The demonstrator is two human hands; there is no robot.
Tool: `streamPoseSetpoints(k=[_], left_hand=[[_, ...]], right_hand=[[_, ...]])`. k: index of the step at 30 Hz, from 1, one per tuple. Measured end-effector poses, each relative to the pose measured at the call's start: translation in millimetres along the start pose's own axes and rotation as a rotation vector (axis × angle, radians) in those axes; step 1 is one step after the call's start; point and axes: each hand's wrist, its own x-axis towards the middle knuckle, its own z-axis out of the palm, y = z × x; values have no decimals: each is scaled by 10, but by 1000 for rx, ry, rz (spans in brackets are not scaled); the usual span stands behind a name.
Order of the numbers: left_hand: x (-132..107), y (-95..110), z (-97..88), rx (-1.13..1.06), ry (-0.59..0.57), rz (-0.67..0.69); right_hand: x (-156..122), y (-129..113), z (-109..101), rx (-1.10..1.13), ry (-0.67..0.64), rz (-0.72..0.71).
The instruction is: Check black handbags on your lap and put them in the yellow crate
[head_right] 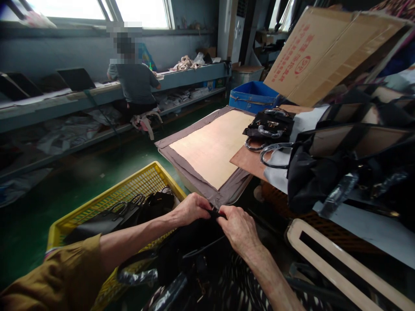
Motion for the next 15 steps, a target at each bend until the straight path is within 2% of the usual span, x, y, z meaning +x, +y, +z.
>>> streamPoseSetpoints(k=[6, 9, 15], left_hand=[[-17, -20, 12, -42, -33, 42], [-26, -49, 33, -132, -55, 50], [-65, -42, 43, -211, -24, 29]], right_hand=[[65, -8, 19, 126, -74, -157], [82, -8, 26, 111, -62, -170], [109, -47, -24, 66, -86, -171]])
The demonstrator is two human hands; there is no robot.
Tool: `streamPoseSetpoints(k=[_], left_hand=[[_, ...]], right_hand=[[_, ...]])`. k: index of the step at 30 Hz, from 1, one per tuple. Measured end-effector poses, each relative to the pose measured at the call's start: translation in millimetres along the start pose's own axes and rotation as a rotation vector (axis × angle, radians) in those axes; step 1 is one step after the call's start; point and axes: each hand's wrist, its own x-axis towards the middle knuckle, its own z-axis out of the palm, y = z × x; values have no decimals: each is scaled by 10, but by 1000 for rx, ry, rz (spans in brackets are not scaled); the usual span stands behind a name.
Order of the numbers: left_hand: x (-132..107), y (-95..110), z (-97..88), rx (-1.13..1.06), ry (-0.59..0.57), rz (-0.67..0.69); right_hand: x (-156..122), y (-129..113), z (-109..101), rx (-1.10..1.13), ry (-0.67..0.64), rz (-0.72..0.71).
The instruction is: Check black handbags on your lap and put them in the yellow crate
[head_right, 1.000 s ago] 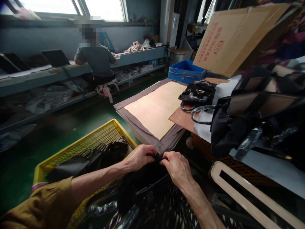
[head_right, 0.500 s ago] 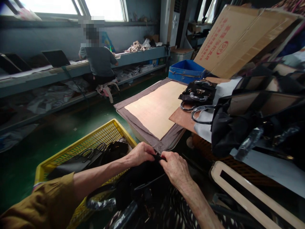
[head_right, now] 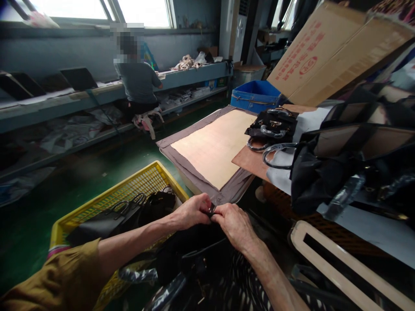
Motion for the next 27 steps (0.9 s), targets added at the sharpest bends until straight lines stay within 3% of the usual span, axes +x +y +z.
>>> streamPoseSetpoints(k=[5, 9, 11, 16, 19, 22, 27], left_hand=[[-37, -12, -5, -86, -30, -102], [-135, 35, -80, -296, -141, -218], [-198, 70, -148, -346, -183, -212], [-297, 92, -278, -38, -162, -180], [-294, 89, -295, 132, -147, -91], [-245, 91, -304, 205, -169, -5], [-106, 51, -322, 241, -161, -20]], right_hand=[[21, -14, -57, 191, -136, -86], [32, 24, -56, 253, -168, -24], [47, 50, -40, 280, -170, -11], [115, 101, 19, 404, -227, -23], [137, 124, 53, 463, -248, -14], [124, 140, 67, 545, -286, 12], [101, 146, 40, 761, -344, 8]])
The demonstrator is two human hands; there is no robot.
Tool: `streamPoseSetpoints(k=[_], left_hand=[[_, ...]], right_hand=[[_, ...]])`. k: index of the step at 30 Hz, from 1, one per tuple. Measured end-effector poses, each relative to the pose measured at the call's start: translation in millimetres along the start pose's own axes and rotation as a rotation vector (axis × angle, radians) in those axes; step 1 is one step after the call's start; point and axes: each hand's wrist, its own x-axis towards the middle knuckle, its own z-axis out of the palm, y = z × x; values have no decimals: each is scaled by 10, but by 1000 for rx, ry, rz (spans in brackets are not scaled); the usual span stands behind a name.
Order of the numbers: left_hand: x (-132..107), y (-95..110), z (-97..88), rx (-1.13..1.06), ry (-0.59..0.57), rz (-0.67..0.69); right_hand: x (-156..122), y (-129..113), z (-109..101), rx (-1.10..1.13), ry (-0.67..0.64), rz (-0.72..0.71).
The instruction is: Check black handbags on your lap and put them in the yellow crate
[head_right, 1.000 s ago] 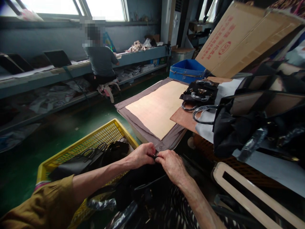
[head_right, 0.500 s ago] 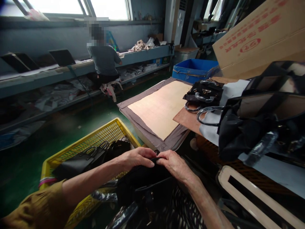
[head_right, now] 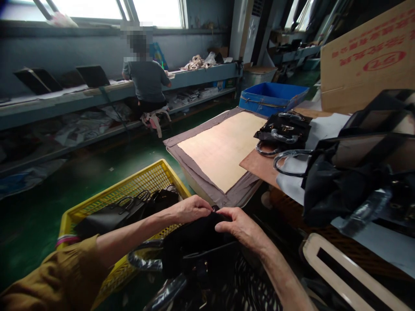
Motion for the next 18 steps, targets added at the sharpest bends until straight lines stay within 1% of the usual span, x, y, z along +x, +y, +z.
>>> streamPoseSetpoints(k=[3, 6, 8, 9, 10, 11, 13, 14, 16, 18], left_hand=[[79, -30, -2, 28, 2, 38], [132, -40, -4, 36, -16, 58], [128, -23, -5, 51, -57, 57], [107, -2, -4, 73, -52, 62], [71, 27, 2, 111, -19, 68], [21, 63, 13, 168, 41, 77], [-111, 147, 56, 341, 169, 102], [-182, 187, 87, 451, 214, 104], [-306, 245, 158, 669, 243, 73], [-375, 256, 220, 820, 276, 25]], right_hand=[[11, 2, -16, 5, 12, 22], [27, 19, -25, -24, 78, -1], [31, 28, -30, -42, 102, -23], [31, 30, -33, -56, 109, -25], [31, 31, -36, -81, 118, -21], [32, 31, -37, -114, 131, -19], [38, 32, -34, -179, 163, -21], [45, 35, -28, -207, 182, -24], [68, 54, -8, -250, 222, -28], [94, 86, 17, -296, 293, -29]])
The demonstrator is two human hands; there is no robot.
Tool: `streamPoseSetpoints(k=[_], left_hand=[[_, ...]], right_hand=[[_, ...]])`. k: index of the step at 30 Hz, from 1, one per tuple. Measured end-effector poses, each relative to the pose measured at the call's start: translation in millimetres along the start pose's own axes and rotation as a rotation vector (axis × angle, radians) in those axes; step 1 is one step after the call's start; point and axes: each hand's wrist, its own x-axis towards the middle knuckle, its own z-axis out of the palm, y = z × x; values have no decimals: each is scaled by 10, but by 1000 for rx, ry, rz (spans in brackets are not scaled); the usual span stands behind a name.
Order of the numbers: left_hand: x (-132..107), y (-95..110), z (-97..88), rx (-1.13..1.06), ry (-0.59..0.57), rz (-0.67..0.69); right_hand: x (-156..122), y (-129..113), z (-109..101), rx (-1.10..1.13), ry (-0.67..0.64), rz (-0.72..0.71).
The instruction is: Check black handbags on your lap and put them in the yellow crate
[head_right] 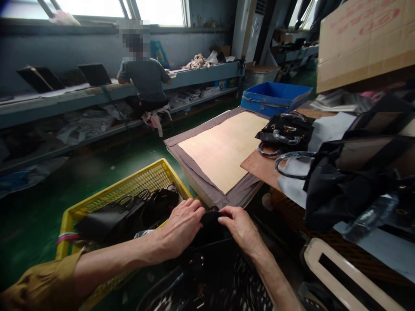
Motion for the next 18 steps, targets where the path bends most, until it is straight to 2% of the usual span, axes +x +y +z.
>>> streamPoseSetpoints(k=[2, 4, 7, 9, 13, 18], left_hand=[[-14, -7, 40, 69, 58, -24], [29, -63, 75, 90, 105, 19], [148, -167, 88, 117, 58, 182], [223, -195, 83, 136, 1, 237], [288, -105, 123, 150, -25, 211], [224, 50, 197, 93, -5, 147]], right_hand=[[11, 28, 31, -49, 74, 0], [14, 46, 39, -89, 126, 19], [3, 35, 12, -164, 160, 101], [-11, 10, -14, -208, 176, 146], [-48, -11, -37, -246, 208, 178], [-105, 41, -24, -222, 235, 181]])
